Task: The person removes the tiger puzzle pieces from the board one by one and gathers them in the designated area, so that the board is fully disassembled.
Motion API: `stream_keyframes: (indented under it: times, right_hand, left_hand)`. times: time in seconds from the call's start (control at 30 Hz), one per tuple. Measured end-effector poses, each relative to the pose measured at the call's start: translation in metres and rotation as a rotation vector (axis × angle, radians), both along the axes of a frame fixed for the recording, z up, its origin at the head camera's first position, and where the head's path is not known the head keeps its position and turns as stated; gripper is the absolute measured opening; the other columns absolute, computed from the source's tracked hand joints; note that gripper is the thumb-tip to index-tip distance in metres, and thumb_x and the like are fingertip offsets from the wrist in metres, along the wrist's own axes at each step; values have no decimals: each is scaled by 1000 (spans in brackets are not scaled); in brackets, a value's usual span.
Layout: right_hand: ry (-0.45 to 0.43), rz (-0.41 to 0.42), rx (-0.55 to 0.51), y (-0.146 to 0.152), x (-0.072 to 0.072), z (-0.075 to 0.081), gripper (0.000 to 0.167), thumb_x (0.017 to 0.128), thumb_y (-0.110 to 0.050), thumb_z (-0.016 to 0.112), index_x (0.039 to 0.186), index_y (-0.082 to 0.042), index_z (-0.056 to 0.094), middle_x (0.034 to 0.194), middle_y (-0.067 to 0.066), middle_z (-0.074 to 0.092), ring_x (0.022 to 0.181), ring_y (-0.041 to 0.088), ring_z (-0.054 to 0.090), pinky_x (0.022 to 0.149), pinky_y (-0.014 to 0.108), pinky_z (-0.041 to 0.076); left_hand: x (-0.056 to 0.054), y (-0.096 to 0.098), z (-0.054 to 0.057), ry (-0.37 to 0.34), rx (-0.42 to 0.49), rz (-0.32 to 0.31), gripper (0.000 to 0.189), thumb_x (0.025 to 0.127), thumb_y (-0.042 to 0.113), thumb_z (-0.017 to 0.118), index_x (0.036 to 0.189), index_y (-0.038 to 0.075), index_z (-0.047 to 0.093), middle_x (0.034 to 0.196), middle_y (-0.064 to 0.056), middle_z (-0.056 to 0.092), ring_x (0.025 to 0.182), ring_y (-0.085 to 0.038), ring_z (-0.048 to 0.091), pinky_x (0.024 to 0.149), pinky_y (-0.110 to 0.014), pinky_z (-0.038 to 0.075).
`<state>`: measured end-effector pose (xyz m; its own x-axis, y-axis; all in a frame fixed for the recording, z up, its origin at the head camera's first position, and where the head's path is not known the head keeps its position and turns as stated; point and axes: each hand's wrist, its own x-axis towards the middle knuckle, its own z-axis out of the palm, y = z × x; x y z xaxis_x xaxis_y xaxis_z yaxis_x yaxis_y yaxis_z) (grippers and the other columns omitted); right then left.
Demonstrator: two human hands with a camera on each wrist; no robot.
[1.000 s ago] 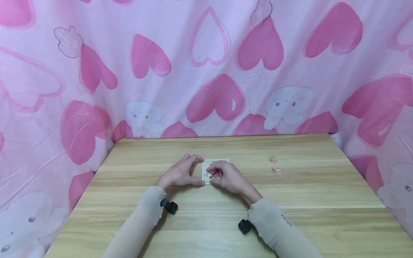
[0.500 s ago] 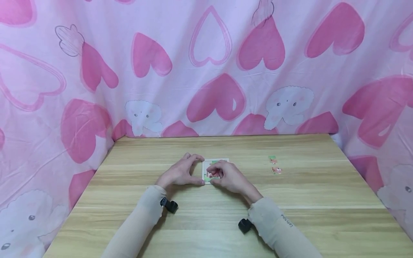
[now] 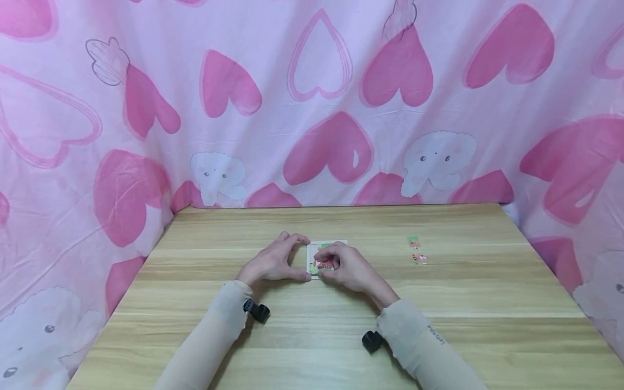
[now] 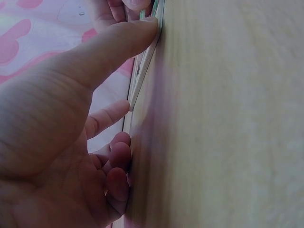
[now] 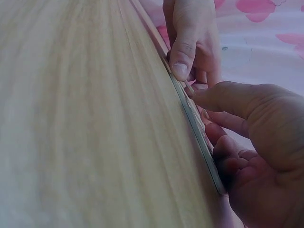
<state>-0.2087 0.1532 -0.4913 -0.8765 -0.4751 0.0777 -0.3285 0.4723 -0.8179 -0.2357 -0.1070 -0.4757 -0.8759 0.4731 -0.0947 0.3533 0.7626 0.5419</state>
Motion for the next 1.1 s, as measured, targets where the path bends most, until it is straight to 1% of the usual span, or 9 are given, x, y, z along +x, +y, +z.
stream_keyframes:
  times: [0.23,0.33,0.5,0.73,0.83,0.93,1.03,1.1]
  right_hand:
    - [-29,-20,-31,2,-4,-1,37,95,-8,88,131,-6,78,104,5,71,90,19,65,77,25,55]
    - [-37,-14,-46,3,-4,0,38,96,-7,87,132,-5,77,104,6,71,90,20,65,76,25,55]
    - [-38,-1,-41,3,-4,-1,37,97,-9,87,133,-6,76,105,6,71,92,20,64,77,25,55]
    - [-61,-16,-29,7,-1,0,38,98,-11,86,134,-9,77,109,3,71,95,17,64,79,25,55]
    - [-55,-8,-41,8,-1,4,38,99,-12,85,136,-9,76,111,4,71,94,18,64,79,25,55]
    - [-35,-8,-52,13,-1,12,37,101,-13,84,137,-9,76,110,6,71,91,19,61,76,25,53]
    - [-14,-24,-47,26,-1,21,39,101,-14,83,139,-12,76,110,6,71,89,21,58,73,26,50]
    - [3,-41,-34,39,-3,27,41,101,-14,84,141,-14,75,112,5,72,88,23,59,73,27,51]
  left_hand:
    - [0,-1,2,-5,-6,3,95,78,58,98,158,32,54,133,-5,53,109,-21,59,97,-46,57]
    - [0,-1,3,-9,-5,4,95,79,58,98,159,31,54,134,-5,54,110,-21,59,98,-47,57]
    - [2,-2,4,-12,0,9,94,78,55,99,157,28,55,133,-6,54,108,-21,59,98,-48,57]
    - [3,1,1,-15,15,2,94,78,57,99,157,29,55,133,-5,54,109,-21,59,99,-48,57]
    - [4,1,2,-14,20,16,93,78,56,99,156,30,56,133,-5,54,109,-22,59,99,-49,57]
    - [3,1,3,-21,16,24,93,78,56,100,156,30,56,131,-4,54,108,-21,58,97,-48,57]
    - [3,1,4,-37,12,27,93,77,55,100,156,31,56,128,-3,53,107,-21,57,95,-46,56]
    - [3,1,4,-43,10,28,93,78,54,100,156,31,56,127,-3,53,106,-21,57,94,-45,55]
